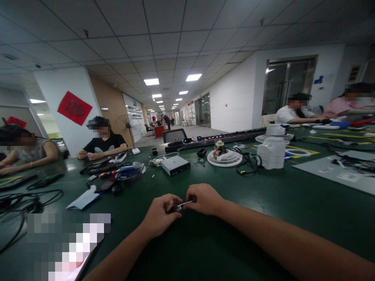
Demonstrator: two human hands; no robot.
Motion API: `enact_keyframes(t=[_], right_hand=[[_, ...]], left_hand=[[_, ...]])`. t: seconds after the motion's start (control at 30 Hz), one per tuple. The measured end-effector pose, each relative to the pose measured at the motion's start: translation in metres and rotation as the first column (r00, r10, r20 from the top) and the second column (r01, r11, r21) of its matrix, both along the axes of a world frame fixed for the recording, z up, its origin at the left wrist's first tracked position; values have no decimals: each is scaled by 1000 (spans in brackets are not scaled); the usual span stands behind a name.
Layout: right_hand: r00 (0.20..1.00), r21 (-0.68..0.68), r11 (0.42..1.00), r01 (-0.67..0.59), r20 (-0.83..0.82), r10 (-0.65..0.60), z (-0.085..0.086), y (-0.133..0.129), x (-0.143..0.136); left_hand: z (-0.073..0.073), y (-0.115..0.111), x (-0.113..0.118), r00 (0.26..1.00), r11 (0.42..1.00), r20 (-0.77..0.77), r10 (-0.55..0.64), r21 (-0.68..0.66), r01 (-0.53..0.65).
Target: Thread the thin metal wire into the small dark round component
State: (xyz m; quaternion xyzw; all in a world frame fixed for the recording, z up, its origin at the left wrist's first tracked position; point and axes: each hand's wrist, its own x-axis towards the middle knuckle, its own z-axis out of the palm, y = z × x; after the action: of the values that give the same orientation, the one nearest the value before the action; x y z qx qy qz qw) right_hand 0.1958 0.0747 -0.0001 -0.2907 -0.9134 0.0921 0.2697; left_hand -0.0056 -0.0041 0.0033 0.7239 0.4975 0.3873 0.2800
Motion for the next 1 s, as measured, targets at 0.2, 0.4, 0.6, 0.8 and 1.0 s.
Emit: enact_keyframes(t=[0.2, 0.4, 0.6, 0.8, 1.0], right_hand=[[1000, -515, 857, -6, 13, 15, 0, 3, -3], [999, -609, 792, -38, -20, 33, 6, 5, 0], [976, -3, 995, -96, 198, 94, 13, 16, 23], [934, 126, 983, -137, 346, 86, 19, 1, 16], [951, 219, 974, -52, 309, -18, 23, -1, 16]], left_hand=[[1, -1, 1, 995, 996, 93, -43, -72, 50], [2, 1, 6, 999, 999, -24, 40, -1, -40], [-1, 7, -3, 986, 987, -61, 153, 52, -150], [3, 0, 4, 987, 991, -95, 127, 63, -122], [1, 3, 4, 977, 978, -82, 199, 84, -192]])
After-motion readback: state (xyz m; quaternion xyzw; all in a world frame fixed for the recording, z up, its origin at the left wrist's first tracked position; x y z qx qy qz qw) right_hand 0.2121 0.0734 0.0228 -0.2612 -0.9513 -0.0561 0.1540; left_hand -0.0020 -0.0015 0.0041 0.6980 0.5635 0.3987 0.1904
